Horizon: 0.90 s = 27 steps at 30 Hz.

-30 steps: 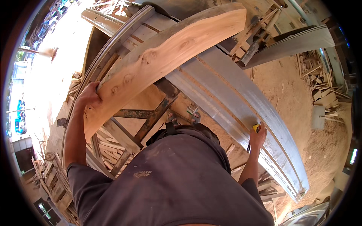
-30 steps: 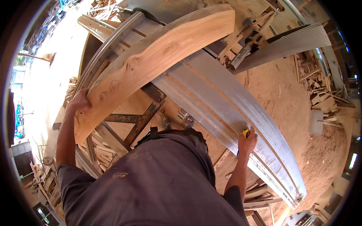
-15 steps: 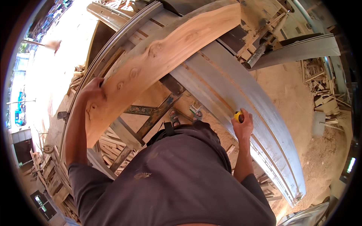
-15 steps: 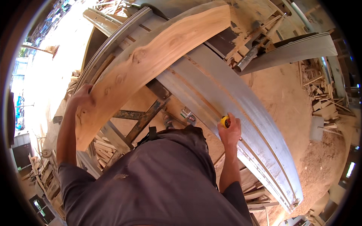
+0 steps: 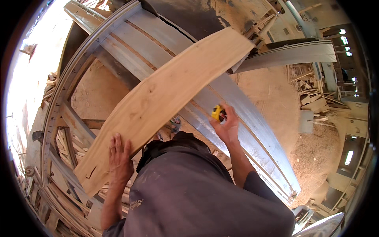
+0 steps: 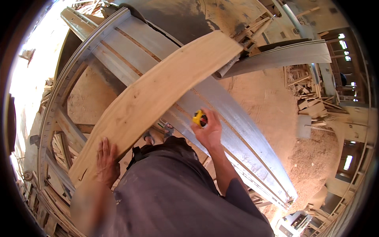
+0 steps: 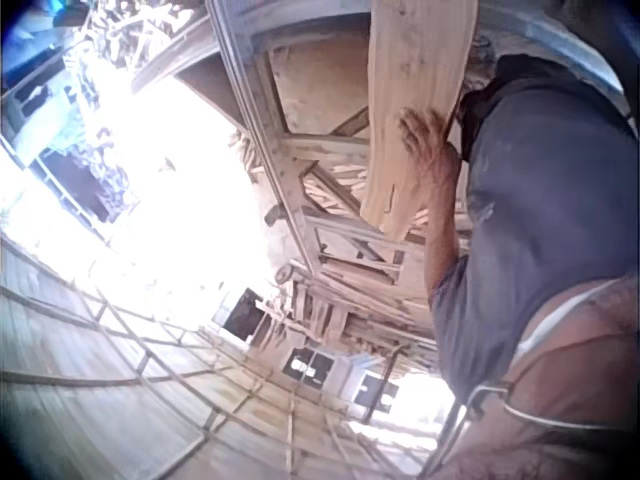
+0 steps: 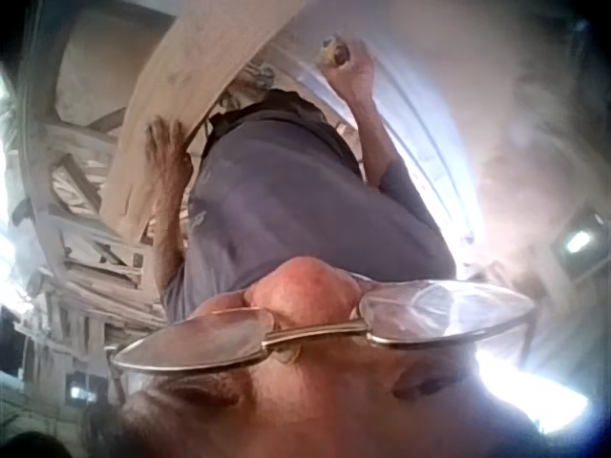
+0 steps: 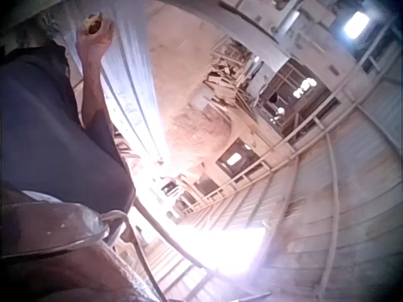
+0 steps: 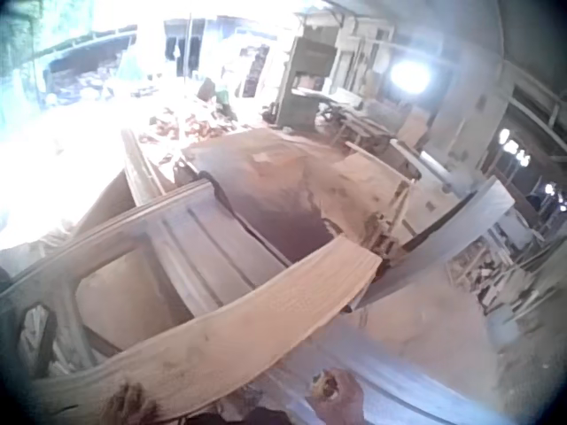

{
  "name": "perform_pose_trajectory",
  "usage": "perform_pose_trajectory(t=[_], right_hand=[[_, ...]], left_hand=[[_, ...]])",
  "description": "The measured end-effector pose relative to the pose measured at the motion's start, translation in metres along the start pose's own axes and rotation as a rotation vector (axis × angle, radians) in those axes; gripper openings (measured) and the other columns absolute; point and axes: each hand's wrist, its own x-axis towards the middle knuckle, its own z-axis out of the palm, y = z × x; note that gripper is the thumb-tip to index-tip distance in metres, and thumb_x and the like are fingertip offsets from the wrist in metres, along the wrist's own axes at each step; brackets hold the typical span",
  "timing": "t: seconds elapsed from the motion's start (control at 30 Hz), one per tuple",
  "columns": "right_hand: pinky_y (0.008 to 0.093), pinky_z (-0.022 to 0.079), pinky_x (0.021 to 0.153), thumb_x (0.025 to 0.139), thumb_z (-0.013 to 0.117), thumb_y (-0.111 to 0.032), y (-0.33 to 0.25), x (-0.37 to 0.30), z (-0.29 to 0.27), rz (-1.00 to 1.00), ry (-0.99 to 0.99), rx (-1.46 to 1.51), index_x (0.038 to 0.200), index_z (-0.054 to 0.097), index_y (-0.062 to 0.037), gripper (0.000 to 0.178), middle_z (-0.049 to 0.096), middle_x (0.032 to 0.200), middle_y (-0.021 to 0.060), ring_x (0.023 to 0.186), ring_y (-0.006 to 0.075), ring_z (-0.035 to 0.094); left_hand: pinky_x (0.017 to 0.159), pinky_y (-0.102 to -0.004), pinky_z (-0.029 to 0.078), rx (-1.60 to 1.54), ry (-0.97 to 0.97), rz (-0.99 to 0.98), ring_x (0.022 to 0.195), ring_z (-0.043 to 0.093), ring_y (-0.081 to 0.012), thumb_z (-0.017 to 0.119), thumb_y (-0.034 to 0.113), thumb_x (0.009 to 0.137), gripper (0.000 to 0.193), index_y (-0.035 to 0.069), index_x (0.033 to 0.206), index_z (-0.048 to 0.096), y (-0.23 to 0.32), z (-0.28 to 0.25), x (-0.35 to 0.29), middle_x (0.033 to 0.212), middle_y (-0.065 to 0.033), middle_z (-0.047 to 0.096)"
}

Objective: The person measures a piece of wood with a tape measure and marks it with a pencil. They then use a table saw to cut the wood along the marked line. The person repeats the measuring and cutting process on the resulting pieces.

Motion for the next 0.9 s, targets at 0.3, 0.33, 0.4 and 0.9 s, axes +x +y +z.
perform_pose_trajectory(t=[0.3, 0.33, 0.4, 0.9], right_hand=[[0.0404, 0.054, 0.088, 0.074, 0.085, -0.019, -0.085, 0.008, 0.069, -0.392, -0.499, 0.244, 0.129, 0.058, -0.0029, 0.063, 0.065, 0.113, 0.0192, 0.103, 0.0347, 0.065], [0.0392, 0.055, 0.088, 0.075, 0.084, -0.018, -0.094, 0.003, 0.076, -0.466, -0.552, 0.277, 0.132, 0.057, -0.0031, 0.065, 0.065, 0.114, 0.0188, 0.105, 0.0329, 0.065], [0.0387, 0.054, 0.091, 0.080, 0.078, -0.013, -0.095, 0.000, 0.079, -0.397, -0.716, 0.311, 0.131, 0.060, -0.0025, 0.056, 0.065, 0.119, 0.0200, 0.111, 0.0327, 0.064], [0.0289, 0.050, 0.070, 0.082, 0.074, -0.002, -0.043, 0.000, 0.092, 0.155, -1.095, 0.469, 0.101, 0.066, -0.0024, 0.021, 0.060, 0.080, 0.0016, 0.075, 0.0113, 0.057]], left_hand=[[0.099, -0.0316, 0.049, -2.131, 0.025, -0.410, 0.121, 0.061, -0.0230, 0.060, 0.013, 0.100, 0.045, 0.000, 0.142, 0.051, 0.103, 0.022, 0.076, 0.137, -0.0157, 0.061], [0.098, -0.0306, 0.049, -2.194, 0.001, -0.396, 0.120, 0.061, -0.0210, 0.059, 0.014, 0.101, 0.044, -0.001, 0.141, 0.053, 0.102, 0.024, 0.081, 0.135, -0.0140, 0.062], [0.099, -0.0296, 0.048, -2.165, -0.026, -0.354, 0.118, 0.061, -0.0194, 0.060, 0.014, 0.101, 0.042, -0.002, 0.139, 0.055, 0.095, 0.027, 0.078, 0.131, -0.0118, 0.063], [0.097, -0.0395, 0.046, -1.169, 0.054, -0.161, 0.111, 0.060, -0.0352, 0.066, 0.024, 0.096, 0.047, -0.005, 0.133, 0.057, 0.112, 0.033, 0.039, 0.118, -0.0205, 0.061]])
